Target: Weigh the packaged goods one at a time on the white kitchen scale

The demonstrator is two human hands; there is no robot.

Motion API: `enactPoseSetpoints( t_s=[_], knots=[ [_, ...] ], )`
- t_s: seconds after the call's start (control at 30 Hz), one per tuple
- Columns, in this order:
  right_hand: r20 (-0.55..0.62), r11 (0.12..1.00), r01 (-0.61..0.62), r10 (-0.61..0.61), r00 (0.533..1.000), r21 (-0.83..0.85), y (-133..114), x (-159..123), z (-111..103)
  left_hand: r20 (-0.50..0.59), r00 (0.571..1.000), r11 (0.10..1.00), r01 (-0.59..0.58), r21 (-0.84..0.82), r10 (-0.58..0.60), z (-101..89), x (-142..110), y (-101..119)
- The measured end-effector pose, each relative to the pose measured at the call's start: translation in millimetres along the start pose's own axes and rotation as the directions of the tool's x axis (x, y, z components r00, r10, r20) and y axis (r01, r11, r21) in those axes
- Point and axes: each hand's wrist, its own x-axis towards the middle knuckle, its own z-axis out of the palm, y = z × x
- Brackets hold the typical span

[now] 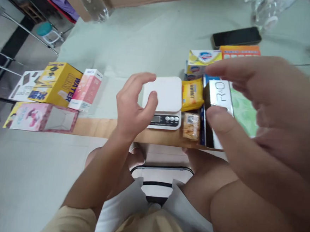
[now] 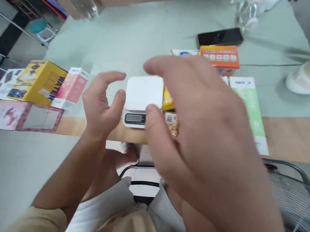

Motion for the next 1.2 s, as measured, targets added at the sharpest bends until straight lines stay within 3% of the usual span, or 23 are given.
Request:
enactPoseSetpoints(
  t_s=[0.1,0.2,0.33,0.5,0.77,0.9,1.07,1.13,1.2],
  knots=[
    [0.042,0.981,0.188,-0.186,0.982,-0.042,-32.3,19.8,38.0,-0.162,0.985,0.993,0.074,0.094,-0.058,-32.3,-39.4,-69.2],
    [0.126,0.962,0.274,-0.272,0.954,0.002,-57.8,33.8,81.7,-0.335,0.935,0.964,0.19,0.184,-0.12,-61.3,-70.2,-129.2],
    [0.237,0.965,0.261,-0.256,0.937,0.013,-79.7,44.5,140.2,-0.433,0.874,0.904,0.351,0.245,-0.222,-86.9,-84.3,-168.0],
    [0.334,0.982,0.188,-0.186,0.924,0.026,-98.5,59.9,199.4,-0.388,0.822,0.783,0.542,0.305,-0.417,-96.2,-80.9,-169.0],
    [0.371,0.999,0.011,-0.023,0.928,0.034,-111.0,83.6,260.8,-0.253,0.812,0.785,0.578,0.224,-0.526,-105.6,-85.2,-140.5],
    [0.38,0.999,-0.033,0.022,0.925,0.021,-107.6,88.7,276.8,-0.241,0.746,0.738,0.66,0.141,-0.621,-111.8,-85.2,-137.2],
    [0.542,0.999,-0.004,-0.016,0.84,0.036,-108.2,92.4,286.0,-0.142,0.692,0.694,0.718,0.044,-0.707,-114.8,-81.3,-135.5],
    [0.559,1.0,0.011,-0.019,0.829,0.018,-108.8,91.9,285.7,-0.143,0.695,0.7,0.714,0.021,-0.704,-112.2,-81.4,-134.8],
    [0.544,1.0,0.004,-0.003,0.839,-0.001,-108.8,89.9,281.3,-0.153,0.728,0.739,0.674,-0.018,-0.668,-107.7,-83.1,-134.2]
  ],
)
